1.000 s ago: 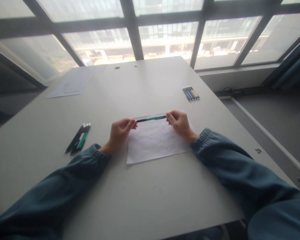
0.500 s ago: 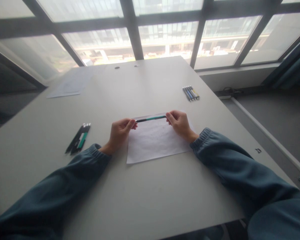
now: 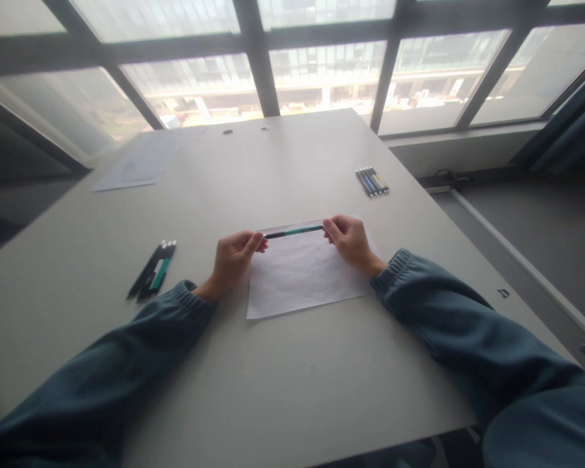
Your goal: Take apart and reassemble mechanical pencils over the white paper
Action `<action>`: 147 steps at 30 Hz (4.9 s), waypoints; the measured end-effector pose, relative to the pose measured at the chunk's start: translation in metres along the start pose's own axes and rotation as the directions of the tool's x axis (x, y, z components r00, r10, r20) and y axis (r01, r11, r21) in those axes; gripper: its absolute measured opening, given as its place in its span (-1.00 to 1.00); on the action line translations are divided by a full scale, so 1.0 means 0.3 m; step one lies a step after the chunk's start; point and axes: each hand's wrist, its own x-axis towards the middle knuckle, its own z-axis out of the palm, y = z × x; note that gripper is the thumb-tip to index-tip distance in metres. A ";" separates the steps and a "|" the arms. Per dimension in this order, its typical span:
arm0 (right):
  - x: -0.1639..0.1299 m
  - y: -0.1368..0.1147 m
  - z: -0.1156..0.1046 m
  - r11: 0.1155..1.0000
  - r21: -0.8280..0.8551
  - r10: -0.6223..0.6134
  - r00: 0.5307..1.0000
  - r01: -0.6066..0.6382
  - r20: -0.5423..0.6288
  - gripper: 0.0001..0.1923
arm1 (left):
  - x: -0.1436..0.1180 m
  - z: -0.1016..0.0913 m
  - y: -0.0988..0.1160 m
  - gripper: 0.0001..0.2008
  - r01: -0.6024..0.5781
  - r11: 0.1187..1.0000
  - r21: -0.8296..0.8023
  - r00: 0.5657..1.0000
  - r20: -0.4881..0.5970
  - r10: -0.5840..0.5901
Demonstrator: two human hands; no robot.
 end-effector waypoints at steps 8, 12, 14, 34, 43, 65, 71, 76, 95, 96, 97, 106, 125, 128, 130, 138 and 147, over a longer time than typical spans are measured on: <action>-0.001 -0.004 0.000 1.000 -0.023 0.014 1.000 -0.014 -0.005 -0.49 | -0.001 0.000 0.001 -0.59 0.002 1.000 -0.002 1.000 0.000 -0.002; -0.002 -0.002 0.001 1.000 -0.027 0.011 1.000 -0.011 -0.007 -0.49 | 0.000 0.001 0.004 -0.58 0.004 1.000 -0.005 1.000 -0.007 -0.004; -0.002 -0.001 0.001 1.000 -0.023 0.004 1.000 -0.004 -0.005 -0.50 | 0.000 0.001 0.003 -0.58 0.003 1.000 0.005 1.000 -0.008 -0.003; 0.000 0.000 0.001 0.999 -0.040 0.002 1.000 -0.002 -0.008 -0.49 | -0.001 0.001 -0.004 -0.58 0.005 1.000 0.009 1.000 -0.005 -0.005; -0.003 -0.004 0.000 0.999 -0.039 -0.002 1.000 0.002 -0.004 -0.48 | -0.001 0.002 -0.004 -0.58 0.012 1.000 0.003 1.000 -0.008 -0.012; -0.003 -0.009 0.001 0.999 -0.038 0.000 1.000 0.000 0.005 -0.45 | 0.000 0.004 0.003 -0.54 0.024 1.000 -0.014 1.000 -0.001 -0.024; -0.003 -0.007 0.001 0.999 -0.047 0.007 1.000 -0.007 0.005 -0.43 | 0.000 0.005 -0.002 -0.53 0.027 0.999 -0.028 1.000 -0.002 -0.027; -0.002 -0.006 0.001 0.999 -0.038 0.000 1.000 0.001 0.007 -0.43 | 0.002 0.005 -0.005 -0.51 0.025 0.999 -0.030 1.000 0.003 -0.025; -0.003 -0.024 0.004 0.998 -0.067 -0.007 1.000 0.008 0.012 -0.41 | 0.001 0.005 -0.001 -0.51 0.020 0.999 -0.025 1.000 0.008 -0.020; -0.004 -0.025 0.004 0.997 -0.072 -0.005 1.000 0.006 0.012 -0.41 | 0.001 0.005 0.000 -0.51 0.021 1.000 -0.022 1.000 0.007 -0.020; -0.004 -0.026 0.004 0.997 -0.077 -0.004 1.000 0.005 0.012 -0.40 | 0.001 0.005 0.001 -0.51 0.020 1.000 -0.020 1.000 0.007 -0.020; -0.002 -0.027 0.005 0.996 -0.092 0.008 1.000 -0.007 0.009 -0.36 | 0.001 0.005 -0.001 -0.48 0.010 1.000 -0.019 1.000 0.018 -0.010; -0.003 -0.026 0.003 0.994 -0.114 0.003 1.000 -0.002 0.009 -0.35 | 0.003 0.004 0.002 -0.45 0.010 1.000 0.012 1.000 0.021 -0.010; -0.004 -0.022 0.003 0.992 -0.128 0.002 1.000 -0.001 0.010 -0.34 | 0.003 0.004 0.003 -0.43 0.010 1.000 0.014 1.000 0.022 -0.011; -0.004 -0.020 0.003 0.991 -0.133 0.000 1.000 0.001 0.008 -0.34 | 0.003 0.004 0.004 -0.43 0.011 1.000 0.015 1.000 0.021 -0.011; -0.001 -0.027 0.003 0.991 -0.130 -0.011 1.000 0.013 0.021 -0.32 | 0.003 0.005 0.010 -0.42 0.011 1.000 0.017 1.000 0.020 -0.012; -0.003 -0.031 0.003 0.989 -0.144 -0.008 1.000 0.010 0.013 -0.30 | 0.001 0.004 0.012 -0.41 0.010 1.000 0.012 0.999 0.031 -0.011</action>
